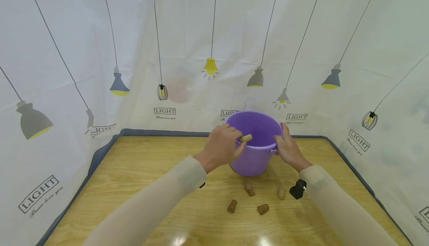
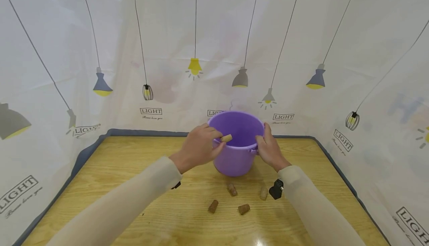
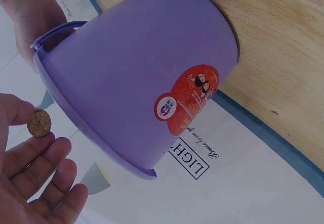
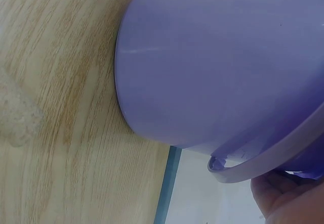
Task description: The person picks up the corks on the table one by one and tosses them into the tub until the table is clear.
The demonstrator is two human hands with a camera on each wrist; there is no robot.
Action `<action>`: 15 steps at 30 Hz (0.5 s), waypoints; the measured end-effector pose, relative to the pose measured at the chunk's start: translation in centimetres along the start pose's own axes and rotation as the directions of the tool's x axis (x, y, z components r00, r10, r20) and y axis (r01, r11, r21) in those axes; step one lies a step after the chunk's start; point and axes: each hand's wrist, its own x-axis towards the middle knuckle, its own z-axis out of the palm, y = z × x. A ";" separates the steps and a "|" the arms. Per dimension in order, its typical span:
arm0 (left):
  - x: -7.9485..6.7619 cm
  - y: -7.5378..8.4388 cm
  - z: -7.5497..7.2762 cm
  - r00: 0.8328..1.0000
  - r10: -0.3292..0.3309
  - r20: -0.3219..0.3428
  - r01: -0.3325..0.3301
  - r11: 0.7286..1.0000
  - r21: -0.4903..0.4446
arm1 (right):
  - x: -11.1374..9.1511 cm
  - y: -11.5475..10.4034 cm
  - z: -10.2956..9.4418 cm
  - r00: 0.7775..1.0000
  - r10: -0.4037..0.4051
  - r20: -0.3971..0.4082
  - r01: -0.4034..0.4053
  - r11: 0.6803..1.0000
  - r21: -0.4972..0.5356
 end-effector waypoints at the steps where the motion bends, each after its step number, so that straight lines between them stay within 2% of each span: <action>1: 0.1 0.0 0.0 1.000 0.001 0.005 -0.001 1.000 0.002 | 0.0 0.0 0.0 1.000 -0.002 -0.003 0.002 1.000 -0.005; 15: 1.5 0.5 0.5 0.998 -0.042 0.036 0.041 0.999 0.033 | 0.0 -0.2 0.0 1.000 -0.001 -0.007 0.001 1.000 -0.025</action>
